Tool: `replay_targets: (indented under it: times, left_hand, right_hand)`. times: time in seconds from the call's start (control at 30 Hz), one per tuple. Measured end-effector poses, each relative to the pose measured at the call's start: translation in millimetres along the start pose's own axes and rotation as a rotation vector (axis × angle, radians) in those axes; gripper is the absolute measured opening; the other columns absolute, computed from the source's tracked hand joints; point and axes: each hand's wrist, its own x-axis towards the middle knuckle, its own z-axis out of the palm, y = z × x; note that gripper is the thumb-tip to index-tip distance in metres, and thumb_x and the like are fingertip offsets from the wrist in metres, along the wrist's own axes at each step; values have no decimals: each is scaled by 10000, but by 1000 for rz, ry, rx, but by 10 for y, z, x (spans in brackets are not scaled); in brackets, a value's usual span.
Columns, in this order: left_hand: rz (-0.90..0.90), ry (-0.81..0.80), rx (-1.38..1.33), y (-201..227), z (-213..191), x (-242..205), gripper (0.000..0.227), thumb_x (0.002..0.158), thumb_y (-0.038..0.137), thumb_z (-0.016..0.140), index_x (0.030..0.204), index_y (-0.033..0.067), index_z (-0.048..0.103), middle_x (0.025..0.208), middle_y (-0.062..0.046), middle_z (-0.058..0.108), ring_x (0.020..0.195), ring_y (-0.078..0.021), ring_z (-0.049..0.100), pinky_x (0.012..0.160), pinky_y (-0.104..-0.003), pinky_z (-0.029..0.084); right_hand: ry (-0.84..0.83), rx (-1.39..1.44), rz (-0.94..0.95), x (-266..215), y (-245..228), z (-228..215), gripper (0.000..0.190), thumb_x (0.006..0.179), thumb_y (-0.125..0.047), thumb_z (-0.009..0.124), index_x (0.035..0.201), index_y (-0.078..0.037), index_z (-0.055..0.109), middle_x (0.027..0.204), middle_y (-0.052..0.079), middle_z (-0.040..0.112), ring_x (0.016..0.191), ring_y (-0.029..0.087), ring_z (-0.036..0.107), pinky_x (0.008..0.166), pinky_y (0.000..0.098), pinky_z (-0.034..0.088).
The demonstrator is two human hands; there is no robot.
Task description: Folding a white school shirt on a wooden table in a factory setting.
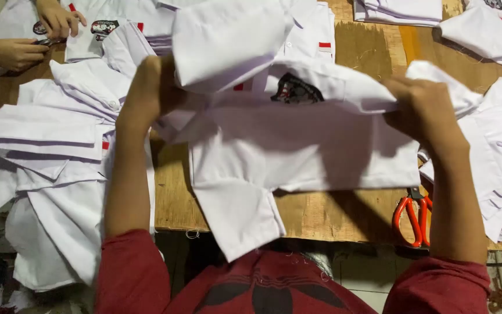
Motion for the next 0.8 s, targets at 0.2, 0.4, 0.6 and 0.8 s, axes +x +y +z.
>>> replay_targets:
  times: [0.2,0.4,0.6,0.8]
  left_hand:
    - [505,514,274,-32,-137,272,363,778,-58,628,686,80,305,628,-63,295,560,-212,286,546,-431,185]
    - [566,950,727,-242,162,164,439,877,-69,565,564,159,359,574,23,311,450,-116,260,407,-307,206]
    - [855,469,442,-460,826,-834,365,979,110,685,630,168,595,574,25,498,579,-200,522,579,-283,425]
    - [517,82,372,-718,1398,-1538,220,742,-17,487,667,189,502,637,44,443,695,-184,537,635,-314,425]
  right_hand:
    - [403,-276,7,83,119,-439,258,977,-17,707,1161,-141,838,953,4,668,759,279,642,674,362,443]
    - [633,-255,-39,-149,12,-291,164,1154,12,759,1073,-51,887,772,77,502,680,299,486,674,410,297]
    - [334,-284,-28,-964,-646,608,111,864,-78,749,939,-142,698,858,26,612,779,238,583,859,443,433]
    - [-227,-55,99,-1682,-1051,918,926,572,-190,786,1456,-287,529,1228,-71,622,1175,174,559,938,401,365]
